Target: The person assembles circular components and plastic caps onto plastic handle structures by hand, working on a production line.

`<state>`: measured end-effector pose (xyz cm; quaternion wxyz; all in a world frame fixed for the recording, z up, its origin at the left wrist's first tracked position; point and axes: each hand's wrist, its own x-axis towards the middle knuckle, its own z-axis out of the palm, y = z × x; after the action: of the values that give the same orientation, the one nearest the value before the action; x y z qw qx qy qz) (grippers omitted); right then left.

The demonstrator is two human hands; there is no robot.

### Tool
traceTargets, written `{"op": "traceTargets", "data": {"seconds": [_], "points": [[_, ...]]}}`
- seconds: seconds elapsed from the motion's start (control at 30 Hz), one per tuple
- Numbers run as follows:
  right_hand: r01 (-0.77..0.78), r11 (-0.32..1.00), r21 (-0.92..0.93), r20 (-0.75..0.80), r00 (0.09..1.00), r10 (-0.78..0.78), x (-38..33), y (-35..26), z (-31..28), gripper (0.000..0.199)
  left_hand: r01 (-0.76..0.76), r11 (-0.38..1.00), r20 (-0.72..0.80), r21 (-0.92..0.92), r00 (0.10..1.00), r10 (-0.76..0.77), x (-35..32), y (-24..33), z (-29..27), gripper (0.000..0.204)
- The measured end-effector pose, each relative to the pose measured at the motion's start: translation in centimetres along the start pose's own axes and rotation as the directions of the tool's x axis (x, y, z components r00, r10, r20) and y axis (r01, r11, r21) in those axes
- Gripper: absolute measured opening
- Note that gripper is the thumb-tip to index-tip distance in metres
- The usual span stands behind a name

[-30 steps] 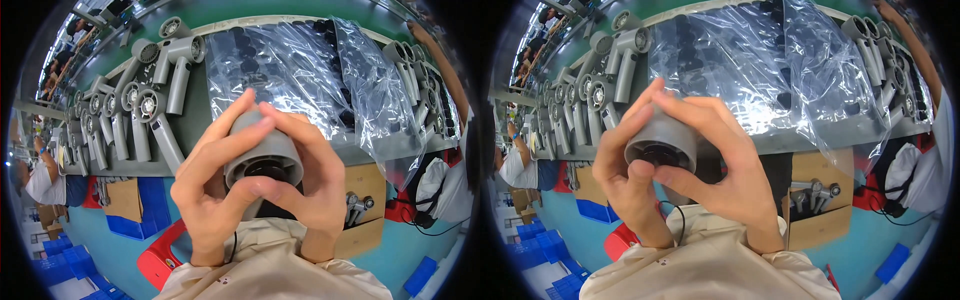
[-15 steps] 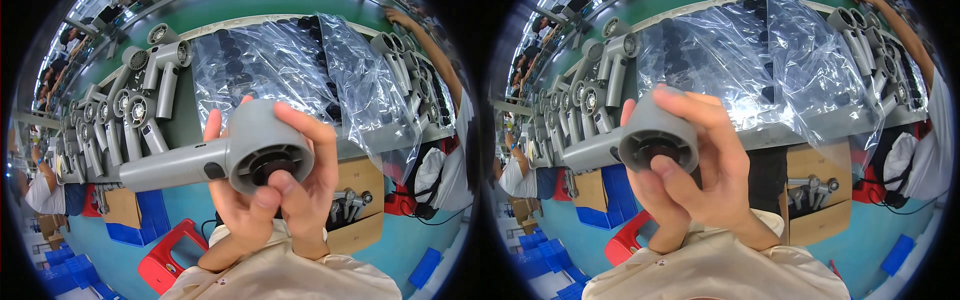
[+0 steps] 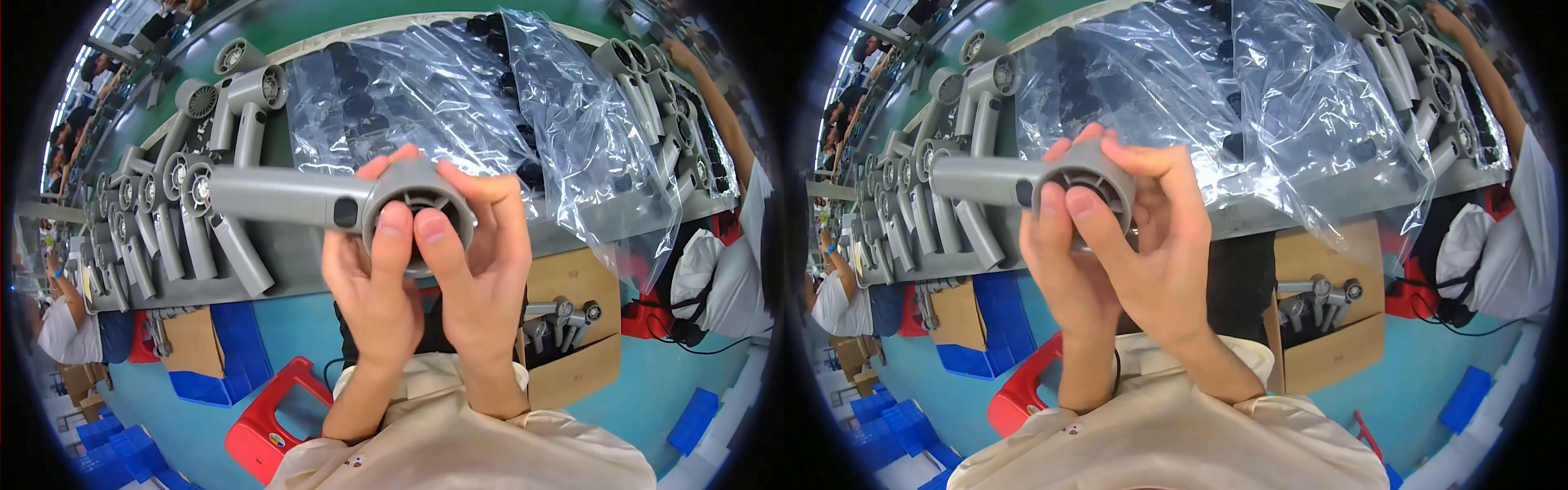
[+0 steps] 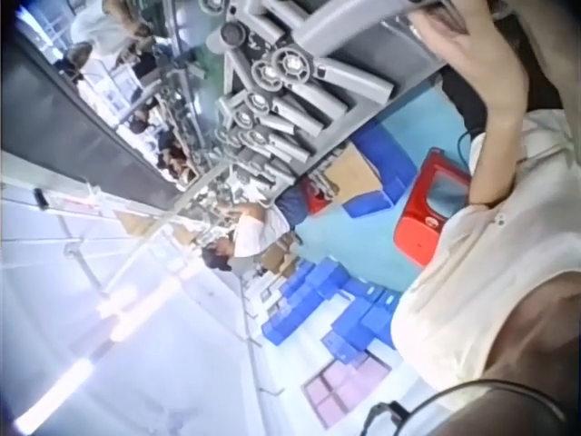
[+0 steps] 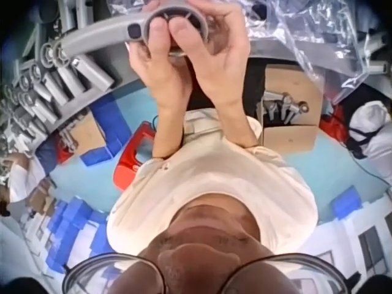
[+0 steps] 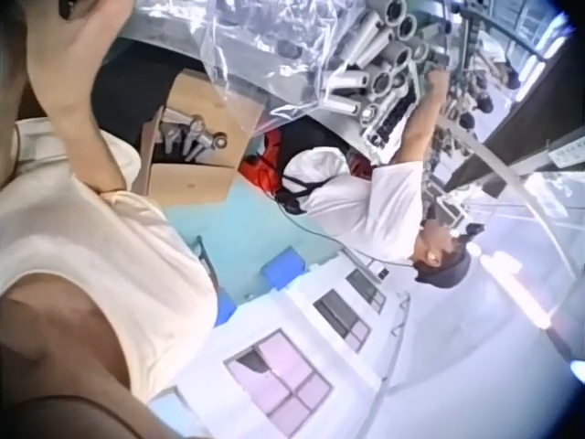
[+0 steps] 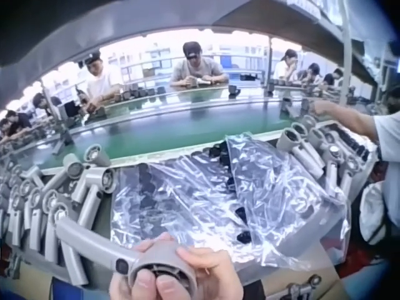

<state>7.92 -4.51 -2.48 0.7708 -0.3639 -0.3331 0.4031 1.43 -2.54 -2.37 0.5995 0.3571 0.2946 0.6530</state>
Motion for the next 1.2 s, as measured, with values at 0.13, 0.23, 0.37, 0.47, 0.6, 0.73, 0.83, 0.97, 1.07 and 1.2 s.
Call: {"op": "traceTargets", "data": {"seconds": [0.13, 0.23, 0.37, 0.47, 0.6, 0.73, 0.83, 0.97, 1.07, 1.2], "points": [[-0.071, 0.997, 0.005, 0.093, 0.993, 0.07, 0.5, -1.3, -1.3, 0.042, -0.044, 0.967, 0.219, 0.251, 0.976, -0.013, 1.4, 2.3, -0.8, 0.058], [-0.146, 0.987, 0.07, 0.173, 0.976, 0.132, 0.4, -1.8, -0.9, 0.05, -0.209, 0.887, 0.328, 0.412, 0.942, 0.069, 0.6, 3.1, -1.0, 0.076], [-0.125, 0.962, 0.244, 0.075, 0.991, 0.11, -0.1, -1.6, 0.4, 0.049, -0.317, 0.877, 0.189, 0.361, 0.946, 0.264, -1.1, 1.8, -0.7, 0.072], [-0.125, 0.95, 0.287, 0.112, 0.989, 0.097, -0.2, -0.8, 0.4, 0.051, -0.231, 0.942, 0.189, 0.243, 0.964, 0.188, -1.3, 1.6, -1.4, 0.068], [-0.078, 0.968, 0.24, 0.148, 0.988, 0.043, 0.2, -0.3, 0.4, 0.051, -0.309, 0.911, 0.256, 0.272, 0.936, 0.241, -0.9, 1.2, -2.0, 0.061], [0.007, 0.989, 0.144, 0.171, 0.985, -0.031, 0.1, 0.3, 0.2, 0.046, -0.349, 0.901, 0.218, 0.259, 0.929, 0.298, -0.7, 0.4, -2.1, 0.056], [0.099, 0.987, 0.124, 0.213, 0.969, -0.124, 0.0, 0.3, 0.5, 0.043, -0.425, 0.876, 0.185, 0.229, 0.902, 0.39, -0.8, -0.4, -1.9, 0.053], [-0.101, 0.977, 0.189, 0.069, 0.994, 0.089, -0.1, 0.8, 0.7, 0.041, -0.402, 0.84, 0.116, 0.363, 0.915, 0.388, -0.5, -0.9, -2.0, 0.046], [-0.217, 0.954, 0.205, 0.072, 0.976, 0.207, 0.1, 1.1, 0.2, 0.047, -0.268, 0.866, 0.142, 0.423, 0.963, 0.228, 0.3, 0.9, -2.5, 0.051], [-0.205, 0.877, 0.435, 0.107, 0.979, 0.175, -0.2, -0.2, 0.2, 0.059, -0.422, 0.748, 0.376, 0.512, 0.893, 0.247, 1.1, 2.8, -2.1, 0.069]]}}
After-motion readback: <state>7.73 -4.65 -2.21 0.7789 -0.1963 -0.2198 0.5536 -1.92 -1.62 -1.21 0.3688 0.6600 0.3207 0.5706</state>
